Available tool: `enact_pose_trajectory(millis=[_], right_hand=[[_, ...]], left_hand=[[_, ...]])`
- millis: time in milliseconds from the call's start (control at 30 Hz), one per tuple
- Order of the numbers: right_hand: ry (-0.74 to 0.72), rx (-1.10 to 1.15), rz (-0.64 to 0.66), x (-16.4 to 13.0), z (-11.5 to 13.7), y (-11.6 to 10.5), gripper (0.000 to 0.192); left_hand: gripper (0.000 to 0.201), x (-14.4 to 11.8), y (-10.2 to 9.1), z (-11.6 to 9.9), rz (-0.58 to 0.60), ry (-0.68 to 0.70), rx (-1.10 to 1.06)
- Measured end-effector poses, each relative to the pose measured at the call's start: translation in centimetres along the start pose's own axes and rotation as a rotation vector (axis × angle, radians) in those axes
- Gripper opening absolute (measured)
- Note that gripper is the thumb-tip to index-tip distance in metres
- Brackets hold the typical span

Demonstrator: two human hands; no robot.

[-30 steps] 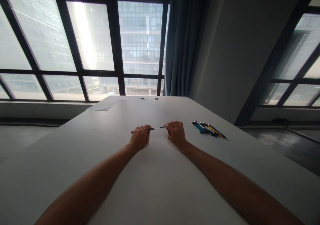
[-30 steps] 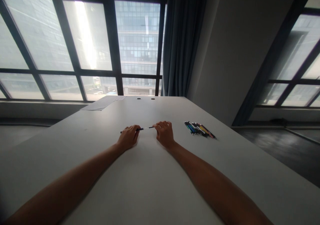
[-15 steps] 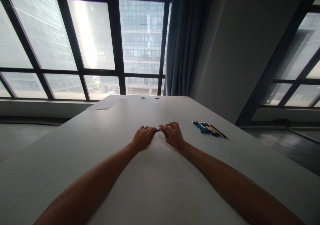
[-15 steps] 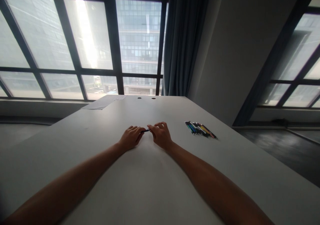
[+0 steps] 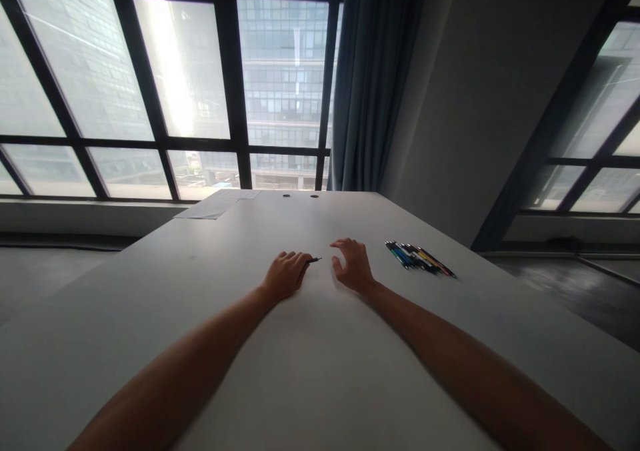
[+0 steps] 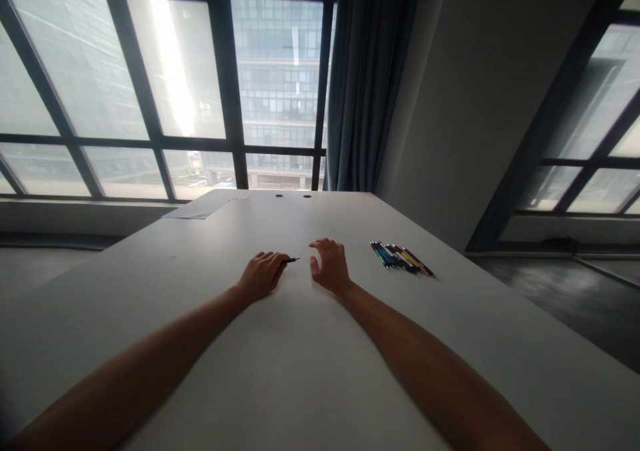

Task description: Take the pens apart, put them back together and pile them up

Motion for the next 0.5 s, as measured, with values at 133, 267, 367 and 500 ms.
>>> enact_pose_trajectory(millis=[133, 267, 367, 500], right_hand=[[0.123, -0.121, 0.107, -0.1, -2.4, 1.1, 0.022], [0.148, -0.155, 0.172, -0.1, -3.4, 2.1, 0.017], [0.184, -0.145, 0.196, 0.1, -3.5, 2.5, 0.014], [0.203, -0.115, 0.219, 0.3, -3.5, 2.8, 0.012]], left_hand=[[0.022, -0.1, 0.2, 0.2, 0.002, -0.012, 0.001], [0.021, 0.0, 0.2, 0.1, 0.021, -0.036, 0.001], [0.021, 0.1, 0.1, 0.0, 0.042, -0.047, -0.001], [0.021, 0.1, 0.2, 0.1, 0.052, -0.046, -0.003]])
Point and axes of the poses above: each hand's wrist, its own x-axis towards the middle knuckle, its own y-axis out of the palm, z = x × y, the point moved 1 cm from there along x, towards the middle knuckle, and after that the axes turned 3 degrees about -x, right-handed, at the moved point
